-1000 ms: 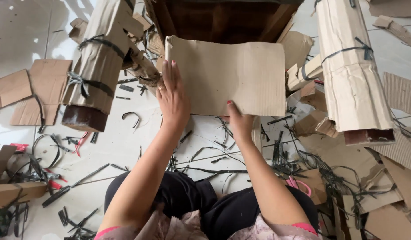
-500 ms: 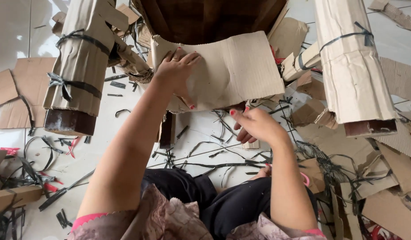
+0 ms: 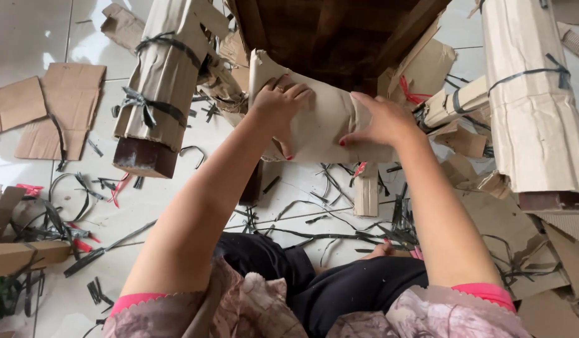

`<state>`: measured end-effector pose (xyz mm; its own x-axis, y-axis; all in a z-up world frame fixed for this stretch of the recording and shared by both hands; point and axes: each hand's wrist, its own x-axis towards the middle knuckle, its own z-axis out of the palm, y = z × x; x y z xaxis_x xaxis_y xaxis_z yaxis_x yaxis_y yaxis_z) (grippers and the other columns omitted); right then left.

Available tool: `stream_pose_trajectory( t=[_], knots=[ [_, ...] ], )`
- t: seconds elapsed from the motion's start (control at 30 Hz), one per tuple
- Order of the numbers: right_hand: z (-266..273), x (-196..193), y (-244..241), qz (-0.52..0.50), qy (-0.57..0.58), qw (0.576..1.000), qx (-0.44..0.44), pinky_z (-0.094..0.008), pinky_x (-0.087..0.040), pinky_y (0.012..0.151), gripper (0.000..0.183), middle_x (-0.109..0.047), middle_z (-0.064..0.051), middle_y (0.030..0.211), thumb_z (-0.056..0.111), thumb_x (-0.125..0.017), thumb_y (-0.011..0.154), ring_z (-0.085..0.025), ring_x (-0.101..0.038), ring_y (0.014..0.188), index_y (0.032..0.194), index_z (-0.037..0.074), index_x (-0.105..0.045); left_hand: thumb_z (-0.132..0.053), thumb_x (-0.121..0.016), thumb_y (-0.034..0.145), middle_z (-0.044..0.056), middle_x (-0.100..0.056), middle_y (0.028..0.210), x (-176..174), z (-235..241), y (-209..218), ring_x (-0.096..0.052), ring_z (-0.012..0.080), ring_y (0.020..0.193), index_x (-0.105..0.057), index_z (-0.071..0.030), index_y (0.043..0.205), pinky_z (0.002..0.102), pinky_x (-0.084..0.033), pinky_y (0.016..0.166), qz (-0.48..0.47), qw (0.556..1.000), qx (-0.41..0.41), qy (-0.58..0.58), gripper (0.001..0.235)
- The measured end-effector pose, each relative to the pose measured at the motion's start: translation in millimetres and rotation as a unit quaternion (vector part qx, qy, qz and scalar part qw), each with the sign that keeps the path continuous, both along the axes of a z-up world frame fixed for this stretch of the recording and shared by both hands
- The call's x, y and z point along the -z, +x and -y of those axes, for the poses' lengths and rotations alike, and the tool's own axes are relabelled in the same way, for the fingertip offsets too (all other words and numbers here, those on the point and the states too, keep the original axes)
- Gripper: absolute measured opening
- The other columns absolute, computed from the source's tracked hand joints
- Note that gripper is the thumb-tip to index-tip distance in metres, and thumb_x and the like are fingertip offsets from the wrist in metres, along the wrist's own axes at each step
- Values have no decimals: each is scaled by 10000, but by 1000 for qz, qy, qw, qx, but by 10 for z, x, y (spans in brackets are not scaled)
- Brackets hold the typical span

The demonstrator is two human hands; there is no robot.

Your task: The person sits on the floor and wraps a piece of cardboard around the underside of a wooden chair. They secure the cardboard using black plastic ties and pink scissors, working on the chair legs and frame.

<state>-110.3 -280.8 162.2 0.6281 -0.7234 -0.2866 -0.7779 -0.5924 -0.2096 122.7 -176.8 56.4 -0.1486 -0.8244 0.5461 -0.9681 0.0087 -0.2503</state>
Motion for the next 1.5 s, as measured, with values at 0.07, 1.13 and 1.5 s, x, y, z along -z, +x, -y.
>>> stream_pose_trajectory(
  t=[0.07, 1.13, 1.5],
  knots=[
    [55, 2, 10, -15, -22, 1000, 4, -579, -385, 1143, 1273, -492, -235, 1521, 902, -765, 519, -425, -488, 1396, 1592, 332, -385, -445, -733, 734, -100, -568, 1293, 2, 128, -13, -675, 325, 1123, -526, -290, 1318, 496, -476, 1048, 17, 999, -29, 3, 639],
    [-498, 230, 1231, 79, -110, 956, -261, -806, -228, 1103, 1194, -356, -25, 1648, 612, -916, 617, -324, -319, 1514, 1602, 319, -309, -472, -526, 1076, -2, -555, 511, 966, -679, 99, -546, 98, 503, -680, -141, 668, 274, -438, 470, -791, 582, -103, -155, 548],
    [-394, 559, 1650, 113, -112, 950, -268, -725, -415, 992, 1339, -450, -57, 1529, 784, -898, 419, -394, -455, 1345, 1540, 269, -377, -351, -469, 1125, 61, -611, 774, 1190, -708, -12, -548, 148, 853, -637, -122, 973, 366, -503, 827, -762, 632, -68, -126, 322]
  ],
)
